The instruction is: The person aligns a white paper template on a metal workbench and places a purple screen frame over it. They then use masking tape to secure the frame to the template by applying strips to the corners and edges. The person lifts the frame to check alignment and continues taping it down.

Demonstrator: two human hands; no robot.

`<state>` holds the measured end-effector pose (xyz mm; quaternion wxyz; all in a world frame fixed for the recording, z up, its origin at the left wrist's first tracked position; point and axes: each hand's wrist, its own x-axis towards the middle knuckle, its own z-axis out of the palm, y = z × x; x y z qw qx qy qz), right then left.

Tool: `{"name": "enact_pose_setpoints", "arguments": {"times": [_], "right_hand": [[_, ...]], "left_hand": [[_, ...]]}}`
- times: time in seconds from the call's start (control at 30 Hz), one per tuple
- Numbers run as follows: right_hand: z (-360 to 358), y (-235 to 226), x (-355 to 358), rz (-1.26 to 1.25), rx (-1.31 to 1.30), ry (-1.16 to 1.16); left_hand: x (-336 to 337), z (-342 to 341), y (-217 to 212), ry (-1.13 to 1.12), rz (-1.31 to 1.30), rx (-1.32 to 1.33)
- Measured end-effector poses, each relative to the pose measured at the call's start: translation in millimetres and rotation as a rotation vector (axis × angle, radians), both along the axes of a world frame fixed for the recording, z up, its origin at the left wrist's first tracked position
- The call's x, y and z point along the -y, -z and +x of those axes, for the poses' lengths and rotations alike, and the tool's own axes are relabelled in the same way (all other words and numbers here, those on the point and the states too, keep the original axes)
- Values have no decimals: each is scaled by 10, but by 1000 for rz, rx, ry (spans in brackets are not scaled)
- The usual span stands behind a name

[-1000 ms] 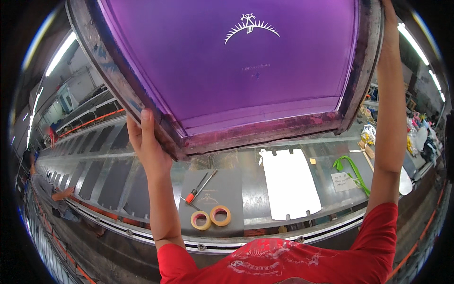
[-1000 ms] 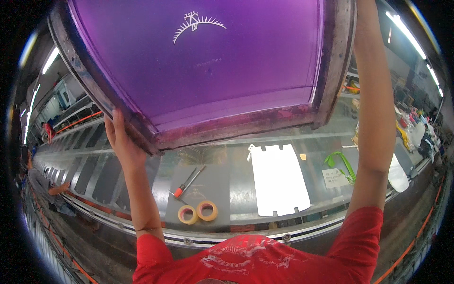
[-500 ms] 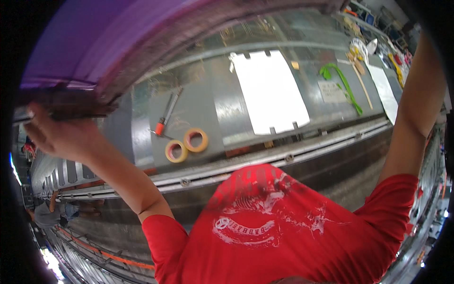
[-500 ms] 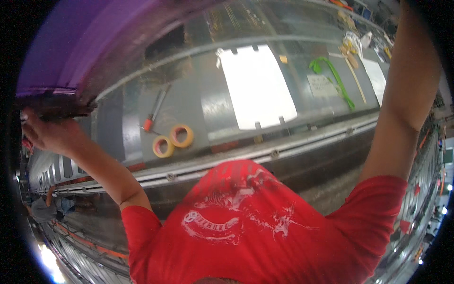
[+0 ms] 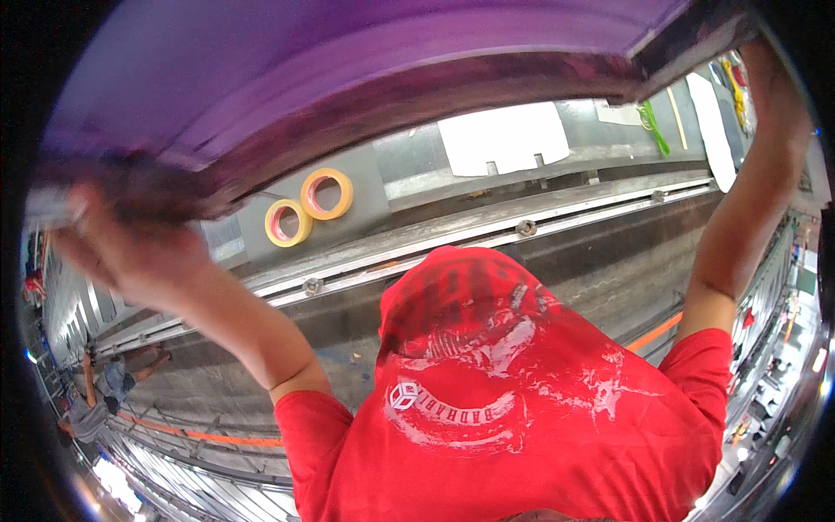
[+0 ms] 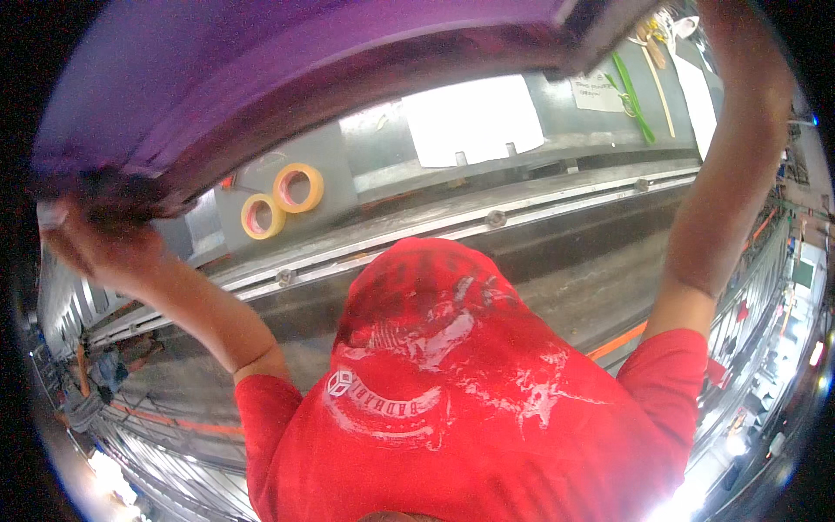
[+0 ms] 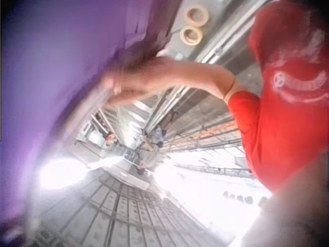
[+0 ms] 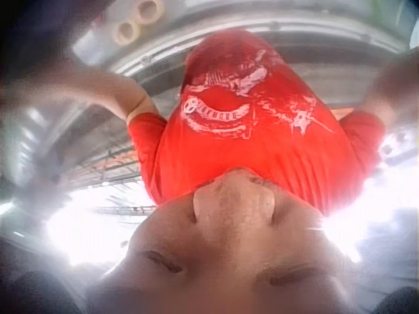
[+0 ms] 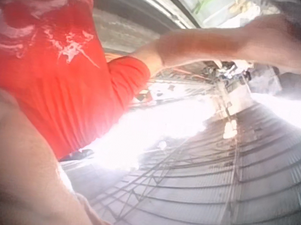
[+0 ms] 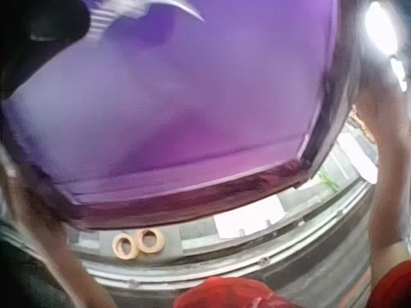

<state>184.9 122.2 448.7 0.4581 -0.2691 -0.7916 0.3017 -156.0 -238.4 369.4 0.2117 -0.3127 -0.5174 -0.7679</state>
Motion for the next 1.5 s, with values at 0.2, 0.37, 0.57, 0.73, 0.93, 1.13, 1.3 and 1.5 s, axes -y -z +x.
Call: {"name": "enact_pose_setpoints", "arguments": {"times": [0.2, 0.37, 0.57, 0.73, 0.93, 1.13, 1.3, 1.5], "right_hand": [[680, 1071, -42, -247, -141, 315], [2145, 2455, -209, -396, 384, 716], [2659, 3142, 165, -711, 449, 818], [2776, 3480, -237, -717, 516, 864], [2993, 3689, -590, -740, 618, 889], [3061, 3745, -609, -786, 643, 902], [3036, 3729, -474, -783, 626, 985], [3384, 3911, -153, -728, 618, 1209]], "left_hand": [[-862, 1101, 752, 635, -541, 226], [-1312, 1932, 1776, 1095, -727, 273], [-1746, 2292, 2696, 1238, -1051, 403], [-2020, 2513, 3019, 1297, -1191, 499], [-2119, 2622, 3116, 1407, -1274, 533], [-2153, 2533, 3236, 1435, -1237, 389], [-2713, 1969, 3301, 1518, -1379, 110], [-4486, 1203, 3440, 688, -1274, -506]]}}
